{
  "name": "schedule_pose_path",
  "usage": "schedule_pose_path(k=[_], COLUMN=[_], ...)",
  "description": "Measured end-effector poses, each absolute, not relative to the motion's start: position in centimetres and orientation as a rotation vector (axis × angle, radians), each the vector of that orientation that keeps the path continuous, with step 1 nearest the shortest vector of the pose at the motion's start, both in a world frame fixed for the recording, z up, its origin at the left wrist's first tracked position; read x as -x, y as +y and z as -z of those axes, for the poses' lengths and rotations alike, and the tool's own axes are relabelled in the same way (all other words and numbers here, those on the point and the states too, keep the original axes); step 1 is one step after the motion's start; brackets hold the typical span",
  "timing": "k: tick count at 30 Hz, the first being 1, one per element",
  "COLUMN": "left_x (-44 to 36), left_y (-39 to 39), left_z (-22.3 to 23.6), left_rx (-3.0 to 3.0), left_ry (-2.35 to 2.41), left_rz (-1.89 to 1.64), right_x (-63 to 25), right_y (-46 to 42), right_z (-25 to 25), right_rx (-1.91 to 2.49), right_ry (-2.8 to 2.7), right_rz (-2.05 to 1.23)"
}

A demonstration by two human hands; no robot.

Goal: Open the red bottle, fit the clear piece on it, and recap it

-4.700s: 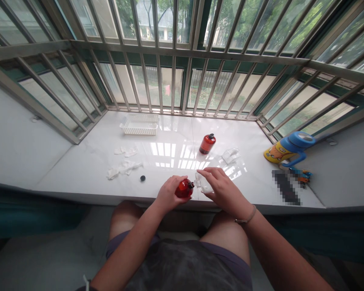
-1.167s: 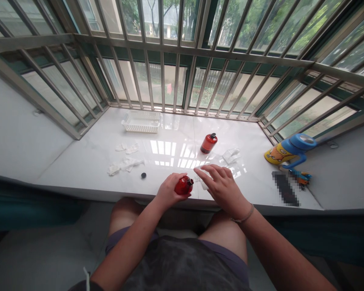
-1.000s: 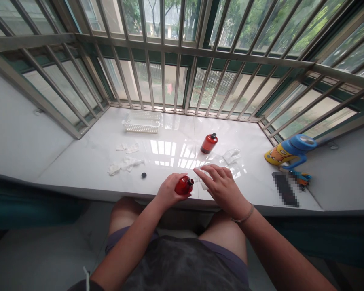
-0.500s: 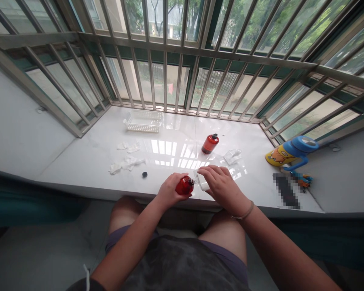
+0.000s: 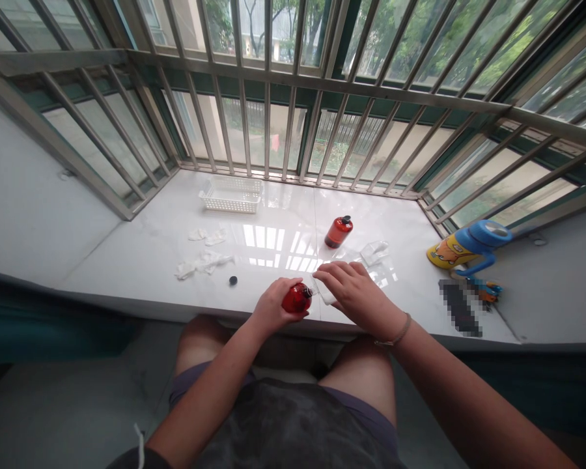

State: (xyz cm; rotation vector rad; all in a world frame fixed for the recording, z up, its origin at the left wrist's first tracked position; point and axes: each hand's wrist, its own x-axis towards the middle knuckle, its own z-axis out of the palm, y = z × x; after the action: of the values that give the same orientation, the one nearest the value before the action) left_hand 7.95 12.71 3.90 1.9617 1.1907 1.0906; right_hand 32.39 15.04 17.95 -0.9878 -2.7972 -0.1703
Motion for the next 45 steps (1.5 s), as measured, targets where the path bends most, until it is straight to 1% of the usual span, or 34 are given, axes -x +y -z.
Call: schedule_pose_path(k=[45], left_x=[-7.77], left_y=[12.71], left_z=[-3.65], left_rx=[-1.922], left_ry=[1.192], left_rz=[-1.112], right_x=[-31.81], right_y=[15.00], right_z=[-18.89], right_rx=[0.935], right_ry=[-2.823], right_rz=[0.258])
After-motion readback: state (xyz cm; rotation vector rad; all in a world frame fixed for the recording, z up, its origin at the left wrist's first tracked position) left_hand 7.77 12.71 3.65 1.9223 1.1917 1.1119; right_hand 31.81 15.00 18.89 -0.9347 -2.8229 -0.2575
